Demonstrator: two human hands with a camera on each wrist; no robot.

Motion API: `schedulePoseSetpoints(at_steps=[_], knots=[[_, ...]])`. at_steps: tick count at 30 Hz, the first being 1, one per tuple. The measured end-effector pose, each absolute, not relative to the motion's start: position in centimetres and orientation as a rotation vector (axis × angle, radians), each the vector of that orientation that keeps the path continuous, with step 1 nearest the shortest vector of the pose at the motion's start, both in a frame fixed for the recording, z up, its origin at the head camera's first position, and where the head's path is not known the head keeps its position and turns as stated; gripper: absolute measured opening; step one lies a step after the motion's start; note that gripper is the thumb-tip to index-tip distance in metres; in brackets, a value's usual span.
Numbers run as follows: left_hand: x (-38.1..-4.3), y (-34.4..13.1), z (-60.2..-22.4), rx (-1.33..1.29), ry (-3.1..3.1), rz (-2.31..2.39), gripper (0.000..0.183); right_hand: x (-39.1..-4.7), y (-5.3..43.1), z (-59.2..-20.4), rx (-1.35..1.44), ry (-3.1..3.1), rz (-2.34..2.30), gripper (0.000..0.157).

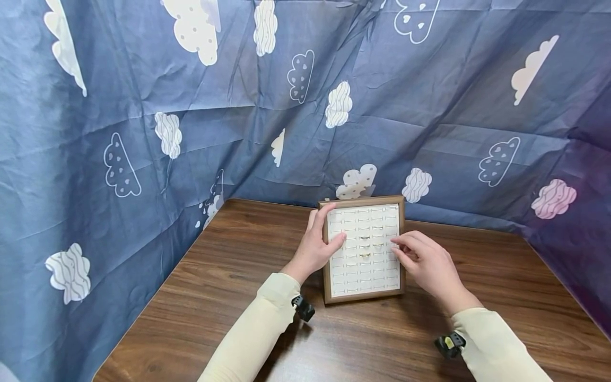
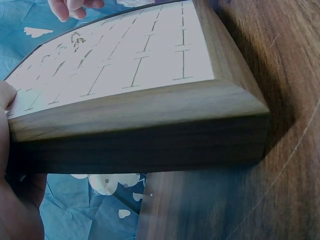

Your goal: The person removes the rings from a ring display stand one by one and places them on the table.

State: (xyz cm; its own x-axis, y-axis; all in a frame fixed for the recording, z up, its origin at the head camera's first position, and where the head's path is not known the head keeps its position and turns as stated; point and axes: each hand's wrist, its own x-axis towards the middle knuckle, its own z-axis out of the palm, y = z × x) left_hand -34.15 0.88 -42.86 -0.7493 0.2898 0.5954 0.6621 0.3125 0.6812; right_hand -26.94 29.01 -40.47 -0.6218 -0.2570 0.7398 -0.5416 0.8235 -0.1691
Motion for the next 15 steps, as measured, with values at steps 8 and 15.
schedulePoseSetpoints(at_steps=[8,15], knots=[[-34.2,0.9,-42.9,-0.852,-2.225,-1.406,0.074,-27.4,27.7,-40.9,0.6,-2.256,0.491,0.027],[-34.3,0.8,-42.9,-0.861,-2.226,-1.401,0.074,-27.9,27.0,-41.5,0.599,-2.25,0.46,0.027]])
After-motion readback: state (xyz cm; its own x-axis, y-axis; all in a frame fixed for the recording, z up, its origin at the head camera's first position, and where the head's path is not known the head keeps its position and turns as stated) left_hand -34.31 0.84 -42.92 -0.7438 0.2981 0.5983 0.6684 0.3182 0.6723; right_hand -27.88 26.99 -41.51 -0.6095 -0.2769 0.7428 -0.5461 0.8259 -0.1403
